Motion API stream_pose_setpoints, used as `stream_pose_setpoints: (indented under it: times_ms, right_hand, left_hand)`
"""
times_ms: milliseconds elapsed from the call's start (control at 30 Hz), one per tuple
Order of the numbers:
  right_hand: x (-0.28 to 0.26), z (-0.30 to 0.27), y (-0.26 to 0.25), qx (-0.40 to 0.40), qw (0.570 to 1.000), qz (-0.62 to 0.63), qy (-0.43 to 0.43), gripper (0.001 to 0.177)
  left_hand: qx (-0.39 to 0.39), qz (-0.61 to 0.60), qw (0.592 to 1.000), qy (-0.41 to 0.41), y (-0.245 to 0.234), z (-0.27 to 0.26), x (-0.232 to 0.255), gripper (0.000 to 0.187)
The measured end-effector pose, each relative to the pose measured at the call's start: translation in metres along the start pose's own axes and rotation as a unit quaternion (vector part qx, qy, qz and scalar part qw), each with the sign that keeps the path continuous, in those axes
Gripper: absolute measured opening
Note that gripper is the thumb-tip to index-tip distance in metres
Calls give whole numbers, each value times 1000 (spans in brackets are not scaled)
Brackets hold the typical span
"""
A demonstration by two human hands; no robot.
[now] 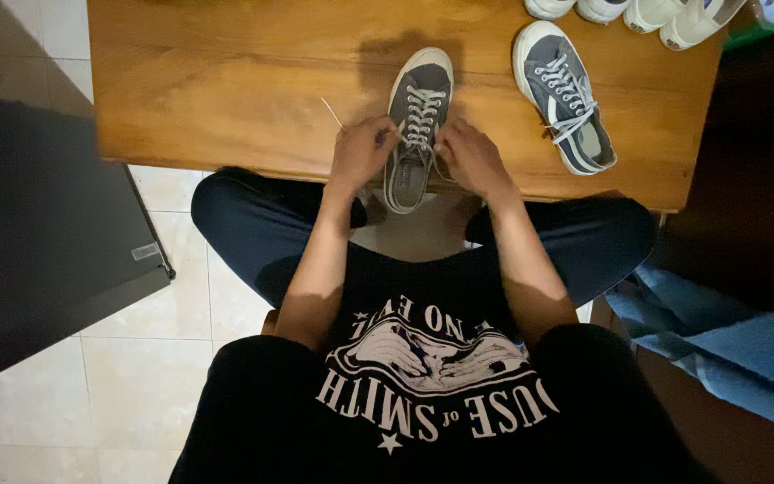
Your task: The person sits at a wooden table and re-laces a pair of grey canvas shoes, threading the laces through the eyelets and tying them. They then move to a pair of blue sneakers, re-lace them, and tie the laces. Finally, they arrange several pairs of shoes on the table.
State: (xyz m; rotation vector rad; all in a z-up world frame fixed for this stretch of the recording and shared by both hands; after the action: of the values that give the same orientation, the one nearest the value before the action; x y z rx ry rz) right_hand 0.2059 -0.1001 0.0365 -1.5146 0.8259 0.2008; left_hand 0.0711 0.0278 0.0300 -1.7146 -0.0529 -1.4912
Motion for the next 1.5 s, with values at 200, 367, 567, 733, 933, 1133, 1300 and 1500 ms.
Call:
stream_pose_setpoints:
  times_ms: [200, 367, 567, 733, 933, 1133, 1300, 1500]
  right_hand:
    - [-1, -10, 3, 11, 993, 107, -45, 16]
    - [-9, -9, 7, 25, 995, 81, -56, 14]
    - [1, -5, 2, -5, 998, 47, -40, 21]
    - [6, -5, -2, -16, 999, 21, -48, 16]
    - [42, -11, 6, -176, 977, 105, 54, 15]
    - [15, -2, 11, -224, 885, 408, 20, 15]
    - [7, 4, -8, -139, 923, 358, -8, 15]
    - [9, 15, -4, -41, 886, 460, -45, 11]
  left_hand:
    - [19, -67, 997, -14, 10, -2, -16, 15]
    - [13, -47, 998, -34, 14, -2, -17, 15]
    - [23, 51, 998, -26, 8, -3, -13, 12]
    - [31, 46, 997, -55, 8, -2, -20, 13]
    - [30, -24, 999, -26, 8, -1, -24, 13]
    - [5, -204, 978, -40, 26, 3, -23, 15]
    - [-15, -314, 949, -38, 33, 10, -28, 18]
    - [-12, -375, 927, 16, 37, 12, -18, 15]
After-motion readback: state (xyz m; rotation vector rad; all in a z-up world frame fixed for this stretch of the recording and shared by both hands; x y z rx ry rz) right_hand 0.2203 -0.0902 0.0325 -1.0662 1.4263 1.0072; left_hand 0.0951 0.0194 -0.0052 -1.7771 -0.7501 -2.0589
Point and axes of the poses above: each hand's wrist, its own z-axis towards the middle knuckle, its own y-axis out of the palm, x = y × z, the point moved 9 cm from there along z, towards the middle knuckle, and after that the axes turned 6 degrees about y, right-handed, at the moved point
